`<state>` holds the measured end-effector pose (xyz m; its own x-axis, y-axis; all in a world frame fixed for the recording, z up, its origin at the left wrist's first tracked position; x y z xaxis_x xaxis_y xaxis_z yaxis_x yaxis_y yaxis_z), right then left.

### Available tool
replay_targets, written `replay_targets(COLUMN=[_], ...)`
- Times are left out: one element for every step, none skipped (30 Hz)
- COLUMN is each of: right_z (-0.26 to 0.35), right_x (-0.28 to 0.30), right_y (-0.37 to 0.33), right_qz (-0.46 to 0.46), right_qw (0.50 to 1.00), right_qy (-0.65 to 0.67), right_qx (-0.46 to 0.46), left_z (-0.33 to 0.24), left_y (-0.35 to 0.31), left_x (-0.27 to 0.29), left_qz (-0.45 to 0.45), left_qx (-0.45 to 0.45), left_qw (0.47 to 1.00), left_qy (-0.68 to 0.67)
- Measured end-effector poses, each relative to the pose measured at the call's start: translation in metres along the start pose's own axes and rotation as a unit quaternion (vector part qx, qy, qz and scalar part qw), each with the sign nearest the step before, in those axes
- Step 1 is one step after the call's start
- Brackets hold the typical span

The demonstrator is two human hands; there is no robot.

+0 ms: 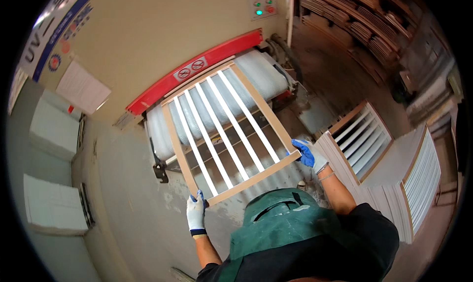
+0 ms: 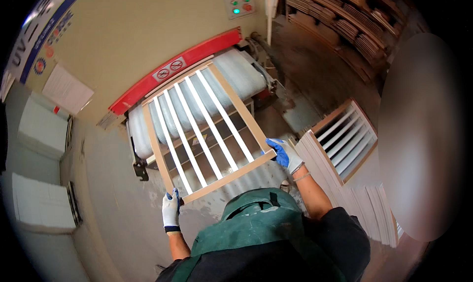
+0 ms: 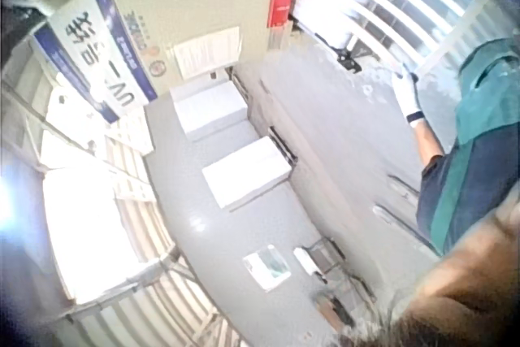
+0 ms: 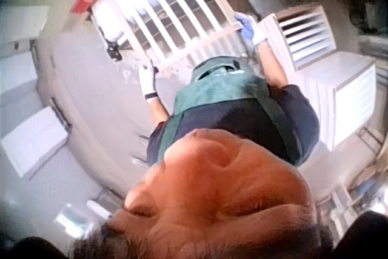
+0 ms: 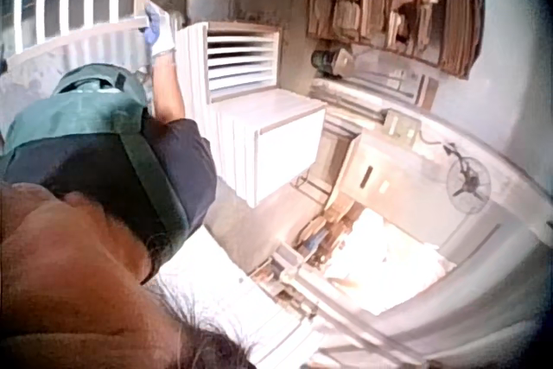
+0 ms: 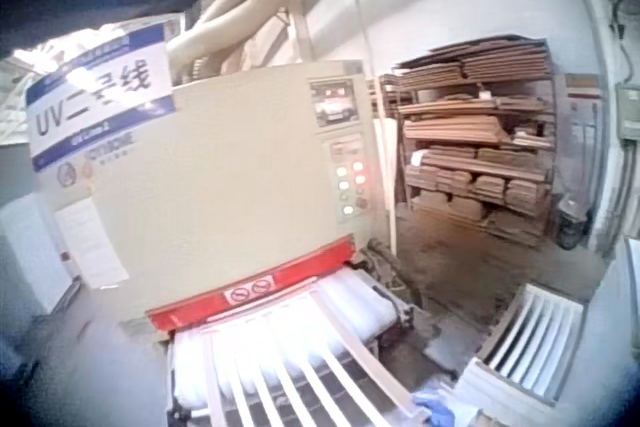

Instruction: The person repeatedly picks up wooden frames with white slats and places them onto a conveyor belt machine. The frames are fed through the machine and then removed from the other side. The person stacks the processed frames in a pile nearby.

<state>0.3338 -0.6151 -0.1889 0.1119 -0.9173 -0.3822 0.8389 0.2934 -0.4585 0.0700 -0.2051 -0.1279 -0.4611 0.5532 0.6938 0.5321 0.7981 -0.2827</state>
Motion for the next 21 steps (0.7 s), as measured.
replay_targets(right_z=[-0.003,-0.018,-0.034,-0.039,-0.044,-0.047,-0.054,-0.063,-0.074,-0.071,-0.1,-0.138,-0.162,-0.159,-0.151,-0.131,-0.12,-0.147,-0.144,-0.131,-0.118], right_x=[0.003,0.023,0.046,0.055,0.064,0.071,0.086,0.105,0.119,0.119,0.162,0.211,0.248,0.25,0.255,0.25,0.25,0.285,0.287,0.291,0.294], right_y=[-0.005,-0.001,0.005,-0.001,-0.008,-0.014,-0.02,-0.026,-0.033,-0.041,-0.042,-0.046,-0.047,-0.047,-0.052,-0.06,-0.071,-0.081,-0.084,-0.092,-0.096], right_qz=[-0.02,-0.041,-0.047,-0.032,-0.021,-0.058,-0.085,-0.114,-0.14,-0.193,-0.159,-0.126,-0.087,0.077,-0.045,-0.168,-0.292,-0.299,-0.327,-0.358,-0.388], right_qw=[0.999,0.998,0.995,0.991,0.983,0.984,0.983,0.98,0.976,0.969,0.966,0.953,0.936,0.909,0.934,0.939,0.921,0.92,0.911,0.902,0.893], right_qy=[0.001,0.041,0.084,0.129,0.175,0.149,0.135,0.124,0.114,0.071,0.157,0.251,0.322,0.408,0.346,0.274,0.197,0.22,0.212,0.199,0.185], right_qx=[0.032,0.03,0.007,-0.025,-0.052,-0.082,-0.091,-0.102,-0.119,-0.14,-0.126,-0.111,-0.114,-0.035,-0.078,-0.125,-0.168,-0.127,-0.133,-0.134,-0.135], left_z=[0.0,-0.001,-0.001,0.002,0.003,0.02,0.021,0.014,0.011,0.023,0.021,0.006,0.005,0.005,0.014,0.027,0.034,0.034,0.045,0.039,0.027], left_y=[0.007,0.013,0.018,0.02,0.024,0.041,0.05,0.053,0.058,0.068,0.08,0.093,0.103,0.103,0.108,0.114,0.123,0.139,0.148,0.12,0.085], left_x=[-0.001,-0.004,-0.008,-0.011,-0.015,-0.016,-0.011,-0.016,-0.014,-0.013,-0.014,-0.022,-0.025,-0.018,-0.012,-0.006,-0.004,-0.005,0.002,-0.012,-0.02], left_qz=[-0.005,-0.005,-0.001,0.0,-0.005,0.019,0.048,0.024,0.05,-0.004,0.053,0.066,0.064,0.073,0.056,0.037,0.027,0.066,0.085,-0.008,-0.1], left_qx=[0.007,0.006,0.006,-0.01,-0.013,-0.02,0.011,-0.001,-0.02,0.01,0.02,0.024,0.047,0.064,0.071,0.079,0.083,0.12,0.157,0.185,0.22], left_qw=[1.0,1.0,1.0,0.992,0.983,0.978,0.984,0.985,0.977,0.976,0.967,0.97,0.97,0.966,0.962,0.958,0.954,0.933,0.907,0.925,0.931], left_qy=[-0.009,-0.017,-0.024,-0.126,-0.182,-0.208,-0.173,-0.173,-0.205,-0.217,-0.247,-0.234,-0.228,-0.241,-0.257,-0.273,-0.287,-0.334,-0.382,-0.332,-0.272])
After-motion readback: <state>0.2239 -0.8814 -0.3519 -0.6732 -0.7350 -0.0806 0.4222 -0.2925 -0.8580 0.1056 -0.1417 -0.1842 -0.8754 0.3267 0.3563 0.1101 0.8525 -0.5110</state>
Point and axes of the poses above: each hand's wrist, its own y-axis towards the middle knuckle, its own x-axis out of the back of the hand, z = x × y, the point moved 2 cm from there along y, towards the middle knuckle, and after that the axes turned 7 degrees about -z, right-handed, at the moved point
